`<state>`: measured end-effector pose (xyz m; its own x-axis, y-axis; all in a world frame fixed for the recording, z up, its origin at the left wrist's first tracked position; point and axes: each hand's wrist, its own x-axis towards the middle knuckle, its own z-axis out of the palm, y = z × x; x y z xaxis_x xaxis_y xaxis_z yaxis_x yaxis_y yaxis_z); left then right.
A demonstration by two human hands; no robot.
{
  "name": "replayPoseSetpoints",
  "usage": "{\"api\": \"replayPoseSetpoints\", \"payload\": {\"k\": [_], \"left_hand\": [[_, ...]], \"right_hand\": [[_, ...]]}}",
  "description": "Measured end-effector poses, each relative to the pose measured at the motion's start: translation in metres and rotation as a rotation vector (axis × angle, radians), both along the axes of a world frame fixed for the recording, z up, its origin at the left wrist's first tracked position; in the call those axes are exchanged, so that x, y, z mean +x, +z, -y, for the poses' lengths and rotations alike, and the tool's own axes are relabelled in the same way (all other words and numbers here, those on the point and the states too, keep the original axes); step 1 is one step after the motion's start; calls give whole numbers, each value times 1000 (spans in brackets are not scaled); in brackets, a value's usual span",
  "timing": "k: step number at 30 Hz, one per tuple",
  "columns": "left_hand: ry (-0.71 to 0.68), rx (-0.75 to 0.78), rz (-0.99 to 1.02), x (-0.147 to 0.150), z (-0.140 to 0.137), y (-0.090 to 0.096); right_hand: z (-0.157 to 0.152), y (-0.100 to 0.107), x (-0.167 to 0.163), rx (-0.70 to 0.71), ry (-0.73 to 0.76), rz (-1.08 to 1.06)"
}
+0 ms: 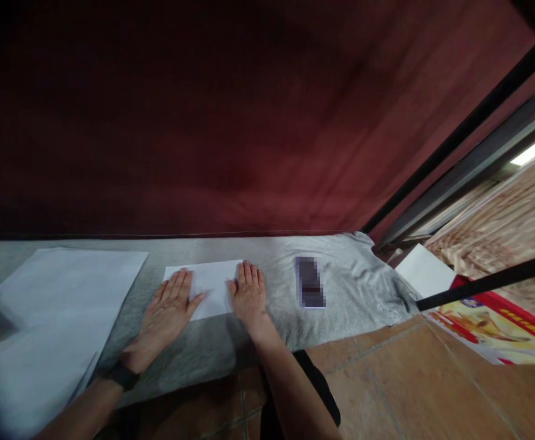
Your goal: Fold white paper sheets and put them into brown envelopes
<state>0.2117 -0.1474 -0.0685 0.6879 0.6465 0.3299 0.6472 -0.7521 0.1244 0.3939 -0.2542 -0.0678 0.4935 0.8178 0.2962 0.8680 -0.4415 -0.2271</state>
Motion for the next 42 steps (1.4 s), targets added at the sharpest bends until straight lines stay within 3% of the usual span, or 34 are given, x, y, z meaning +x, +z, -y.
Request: {"api": "replayPoseSetpoints", "payload": {"k": [3,7,12,18,31,42], "left_hand": [[1,10,-9,0,0,3],[11,44,7,7,9,5],[-130,21,-46,22,23,-1],[-84,-26,-85,28,23,-5],[-33,-14,-60,15,17,5],[-96,69,-55,24,14,9]], "right_hand": [[2,8,1,26,-3,-23],[-4,22,-15,60,160,-81],[-14,25,-44,47,327,-153],[-16,13,-44,15,269,-134],[-8,2,-30,-9,238,-36],[-4,25,-14,1,122,-155]]}}
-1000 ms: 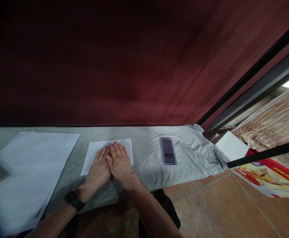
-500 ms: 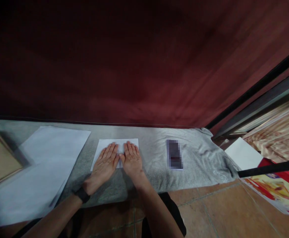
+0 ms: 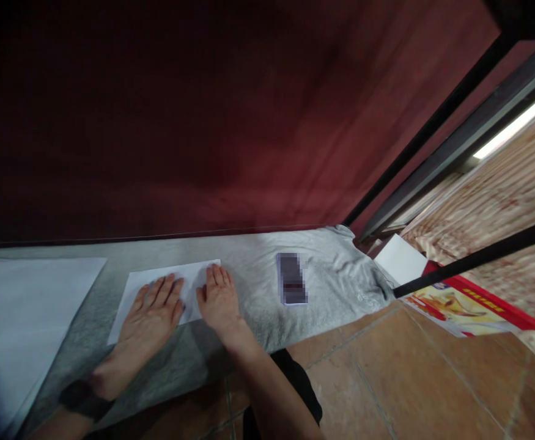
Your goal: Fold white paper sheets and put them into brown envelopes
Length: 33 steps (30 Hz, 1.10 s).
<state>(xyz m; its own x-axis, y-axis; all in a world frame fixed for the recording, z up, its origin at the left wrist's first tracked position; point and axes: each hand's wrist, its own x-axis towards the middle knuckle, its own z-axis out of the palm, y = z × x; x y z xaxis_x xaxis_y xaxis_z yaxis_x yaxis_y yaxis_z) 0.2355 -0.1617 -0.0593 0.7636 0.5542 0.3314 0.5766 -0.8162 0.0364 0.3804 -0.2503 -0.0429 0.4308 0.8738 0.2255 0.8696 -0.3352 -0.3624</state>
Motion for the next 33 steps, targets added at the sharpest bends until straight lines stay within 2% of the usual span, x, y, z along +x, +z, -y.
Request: {"api": "replayPoseSetpoints", "payload": {"k": [5,17,21,27,33], "left_hand": [[-37,-15,30,-4,1,-1],[-98,12,44,6,9,0],[-99,22,-33,5,9,0],[-90,-26,-33,2,8,3],[-64,-11,-57,3,10,0]], "right_hand": [[6,3,3,-8,49,-6],[8,9,-15,-60,186,-3],[7,6,-17,-84,182,-1],[8,4,-14,-84,146,-5],[9,5,-13,-87,147,-12]]}}
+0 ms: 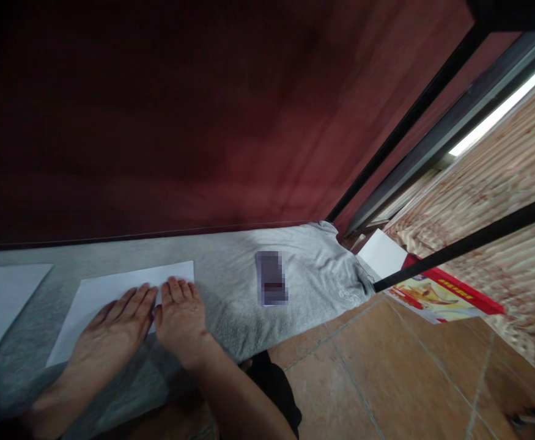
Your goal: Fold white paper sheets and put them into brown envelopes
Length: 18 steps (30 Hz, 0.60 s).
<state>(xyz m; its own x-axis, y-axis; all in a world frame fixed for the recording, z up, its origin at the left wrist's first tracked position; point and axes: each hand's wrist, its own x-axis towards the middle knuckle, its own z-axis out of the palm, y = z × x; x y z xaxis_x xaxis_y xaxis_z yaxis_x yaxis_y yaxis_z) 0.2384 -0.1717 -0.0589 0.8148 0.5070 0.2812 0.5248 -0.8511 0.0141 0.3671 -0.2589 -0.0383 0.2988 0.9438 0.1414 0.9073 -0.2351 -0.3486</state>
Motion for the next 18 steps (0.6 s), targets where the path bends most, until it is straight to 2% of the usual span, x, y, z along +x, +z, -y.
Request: {"api": "replayPoseSetpoints", "payload": {"k": [10,18], "left_hand": [[-16,31,-39,-3,-2,-5],[-7,0,-24,-4,-2,3]], "right_hand": [[1,10,6,-24,12,-73],[2,12,7,-6,-12,-93]]}}
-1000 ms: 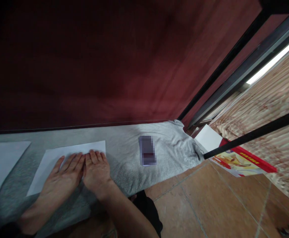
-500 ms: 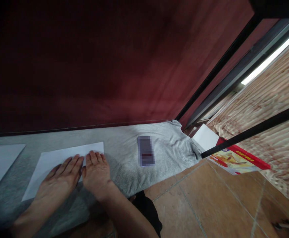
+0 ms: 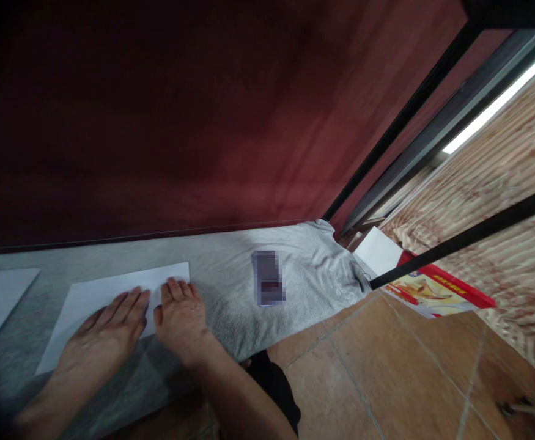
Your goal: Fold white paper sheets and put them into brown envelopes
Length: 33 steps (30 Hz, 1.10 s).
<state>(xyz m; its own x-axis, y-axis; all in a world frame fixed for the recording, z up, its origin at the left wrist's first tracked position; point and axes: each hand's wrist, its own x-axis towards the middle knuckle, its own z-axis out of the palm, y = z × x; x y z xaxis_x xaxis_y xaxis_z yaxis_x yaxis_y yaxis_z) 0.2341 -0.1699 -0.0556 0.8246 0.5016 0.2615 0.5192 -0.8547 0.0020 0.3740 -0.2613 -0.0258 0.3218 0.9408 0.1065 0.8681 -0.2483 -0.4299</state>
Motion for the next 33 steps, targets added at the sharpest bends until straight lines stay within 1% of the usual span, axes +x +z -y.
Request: {"api": "replayPoseSetpoints", "payload": {"k": [2,4,8,9,10,12,15,18,20,23,26,28,31,33], "left_hand": [[-4,-8,9,0,1,2],[3,-20,26,0,2,3],[35,-21,33,0,4,2],[38,-12,18,1,6,3],[43,1,-2,1,8,4],[27,23,-64,3,14,7],[14,43,-132,9,22,13],[-13,65,-175,15,28,17],[-24,62,-169,16,31,19],[-25,63,-144,15,35,20],[-37,74,-142,14,36,20],[-40,66,-147,13,35,21],[-37,21,-127,11,30,22],[0,-18,-73,8,24,22]], "right_hand": [[0,3,9,15,-45,-2],[4,9,27,53,-149,9],[21,16,71,185,-486,26],[25,16,78,211,-527,-1],[27,14,82,235,-526,-39],[28,7,78,295,-465,-124],[20,-4,52,330,-238,-180],[11,-10,23,288,5,-160],[7,-12,12,238,100,-147],[4,-15,8,173,115,-142],[2,-18,9,144,110,-126],[-1,-18,9,153,92,-130],[-9,-18,6,206,58,-186],[-14,-19,2,225,74,-207]]}}
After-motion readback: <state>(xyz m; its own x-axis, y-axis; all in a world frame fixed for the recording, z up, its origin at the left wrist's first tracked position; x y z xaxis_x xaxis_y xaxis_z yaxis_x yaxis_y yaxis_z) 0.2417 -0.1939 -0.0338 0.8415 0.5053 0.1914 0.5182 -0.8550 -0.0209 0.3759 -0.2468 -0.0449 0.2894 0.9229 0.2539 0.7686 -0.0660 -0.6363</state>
